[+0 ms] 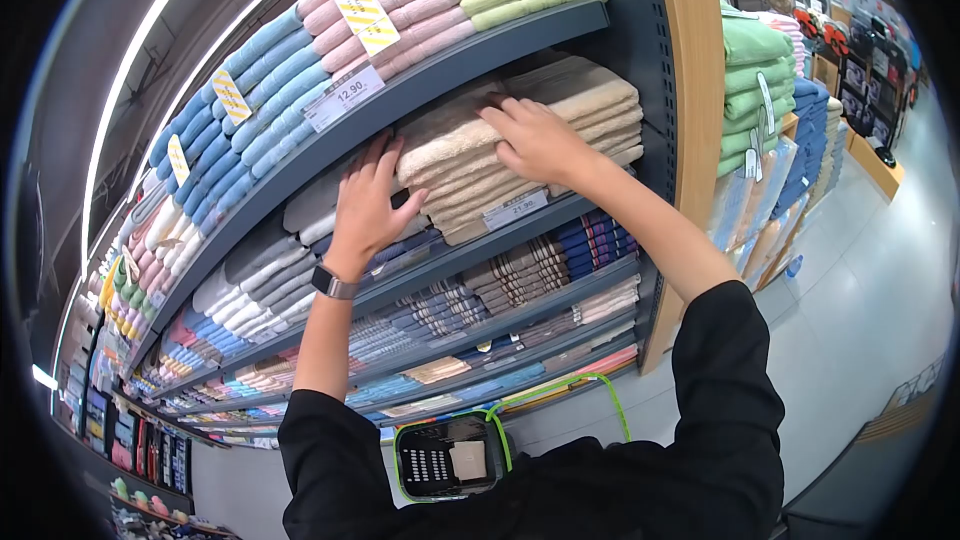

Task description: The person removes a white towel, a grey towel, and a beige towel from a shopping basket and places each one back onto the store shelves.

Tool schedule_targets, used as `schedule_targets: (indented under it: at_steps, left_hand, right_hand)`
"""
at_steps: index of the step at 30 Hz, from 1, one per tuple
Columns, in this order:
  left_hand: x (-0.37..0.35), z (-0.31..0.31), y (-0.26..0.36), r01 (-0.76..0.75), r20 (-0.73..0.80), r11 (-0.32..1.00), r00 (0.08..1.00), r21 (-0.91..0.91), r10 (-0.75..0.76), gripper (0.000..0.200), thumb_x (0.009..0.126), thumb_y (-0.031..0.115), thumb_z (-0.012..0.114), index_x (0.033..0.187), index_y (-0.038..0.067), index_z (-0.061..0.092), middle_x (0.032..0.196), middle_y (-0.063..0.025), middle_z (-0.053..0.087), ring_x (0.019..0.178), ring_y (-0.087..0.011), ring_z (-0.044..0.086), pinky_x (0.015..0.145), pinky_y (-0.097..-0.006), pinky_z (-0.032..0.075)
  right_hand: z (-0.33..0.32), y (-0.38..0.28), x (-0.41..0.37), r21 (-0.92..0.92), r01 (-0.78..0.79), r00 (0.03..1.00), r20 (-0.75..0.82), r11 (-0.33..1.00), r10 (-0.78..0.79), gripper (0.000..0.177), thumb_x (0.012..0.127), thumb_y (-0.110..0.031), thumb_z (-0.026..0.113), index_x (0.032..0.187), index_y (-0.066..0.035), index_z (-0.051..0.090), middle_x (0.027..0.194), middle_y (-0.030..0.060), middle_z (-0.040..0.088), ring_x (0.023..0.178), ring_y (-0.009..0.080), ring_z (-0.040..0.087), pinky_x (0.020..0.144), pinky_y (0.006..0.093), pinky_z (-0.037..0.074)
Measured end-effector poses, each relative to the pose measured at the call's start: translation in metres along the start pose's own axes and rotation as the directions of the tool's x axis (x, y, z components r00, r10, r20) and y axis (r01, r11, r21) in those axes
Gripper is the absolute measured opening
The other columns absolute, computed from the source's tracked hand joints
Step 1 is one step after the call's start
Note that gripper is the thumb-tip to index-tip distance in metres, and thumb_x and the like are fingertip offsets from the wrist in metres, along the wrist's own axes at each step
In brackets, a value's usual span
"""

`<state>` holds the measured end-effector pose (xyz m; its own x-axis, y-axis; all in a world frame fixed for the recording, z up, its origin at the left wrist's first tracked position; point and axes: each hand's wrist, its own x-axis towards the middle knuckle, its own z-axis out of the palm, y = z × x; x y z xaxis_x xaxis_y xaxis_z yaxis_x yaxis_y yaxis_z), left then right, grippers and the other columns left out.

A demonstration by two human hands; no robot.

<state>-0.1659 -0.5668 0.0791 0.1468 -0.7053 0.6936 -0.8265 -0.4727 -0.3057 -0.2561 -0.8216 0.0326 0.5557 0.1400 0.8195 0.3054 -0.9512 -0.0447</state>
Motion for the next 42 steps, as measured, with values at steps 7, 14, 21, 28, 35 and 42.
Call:
schedule_targets:
  at_steps: [7, 14, 21, 28, 35, 42]
  left_hand:
    - [-0.007, 0.005, -0.041, 0.069, 0.156, 0.995, 0.986, -0.068, -0.058, 0.069, 0.077, 0.027, 0.06, 0.138, 0.008, 0.035, 0.112, -0.0234, 0.058, 0.099, -0.0373, 0.057, 0.098, -0.0447, 0.034]
    - [-0.003, 0.0, -0.034, -0.04, 0.108, 0.999, 0.993, -0.005, 0.041, 0.063, 0.075, 0.023, 0.062, 0.133, 0.007, 0.042, 0.129, -0.0168, 0.049, 0.111, -0.0354, 0.051, 0.101, -0.0411, 0.032]
    - [-0.006, 0.015, -0.037, -0.138, 0.029, 0.987, 0.99, 0.085, 0.136, 0.038, 0.07, 0.014, 0.064, 0.106, 0.004, 0.056, 0.112, -0.013, 0.057, 0.101, -0.0314, 0.055, 0.084, -0.0385, 0.045]
    - [-0.013, 0.014, -0.027, -0.138, -0.023, 0.99, 0.99, 0.017, 0.138, 0.034, 0.07, 0.01, 0.063, 0.102, 0.001, 0.055, 0.103, -0.0135, 0.058, 0.086, -0.031, 0.056, 0.074, -0.0403, 0.046]
    - [-0.008, -0.008, -0.006, -0.054, -0.015, 0.997, 0.998, -0.06, 0.053, 0.051, 0.075, 0.022, 0.064, 0.121, 0.004, 0.049, 0.114, -0.0134, 0.055, 0.098, -0.0311, 0.053, 0.085, -0.039, 0.041]
    - [0.0, 0.008, -0.007, -0.067, 0.085, 0.998, 0.994, -0.014, 0.067, 0.039, 0.086, 0.027, 0.057, 0.119, 0.007, 0.053, 0.114, -0.0134, 0.059, 0.107, -0.0297, 0.053, 0.091, -0.0397, 0.038]
  right_hand:
    - [0.011, -0.001, 0.016, -0.068, -0.135, 0.987, 0.076, 0.989, 0.14, 0.041, 0.077, -0.008, 0.05, 0.118, -0.001, 0.05, 0.104, 0.0195, 0.054, 0.094, 0.0355, 0.051, 0.082, 0.0436, 0.042]
    - [-0.001, -0.047, 0.018, -0.103, 0.189, 0.975, -0.1, 0.977, -0.199, 0.05, 0.07, -0.01, 0.06, 0.119, -0.004, 0.05, 0.11, 0.0173, 0.05, 0.099, 0.0328, 0.05, 0.089, 0.0443, 0.04]
    - [0.037, -0.054, 0.025, -0.141, 0.161, 0.973, -0.146, 0.977, -0.181, 0.041, 0.074, -0.019, 0.065, 0.111, -0.006, 0.055, 0.095, 0.0111, 0.054, 0.092, 0.0281, 0.051, 0.082, 0.0403, 0.04]
    - [0.047, -0.054, 0.031, -0.171, 0.125, 0.977, -0.152, 0.977, -0.151, 0.029, 0.078, -0.017, 0.063, 0.104, -0.006, 0.057, 0.087, 0.0086, 0.056, 0.087, 0.0264, 0.053, 0.079, 0.0387, 0.04]
    - [0.028, -0.053, 0.026, -0.075, 0.143, 0.97, -0.19, 0.987, -0.155, 0.033, 0.078, -0.021, 0.062, 0.106, -0.004, 0.056, 0.088, 0.0115, 0.056, 0.086, 0.0292, 0.052, 0.08, 0.0412, 0.04]
    - [0.021, -0.01, 0.016, -0.187, -0.038, 0.951, -0.308, 0.982, -0.021, 0.02, 0.085, -0.022, 0.054, 0.088, -0.003, 0.059, 0.079, 0.013, 0.059, 0.077, 0.031, 0.055, 0.074, 0.0405, 0.042]
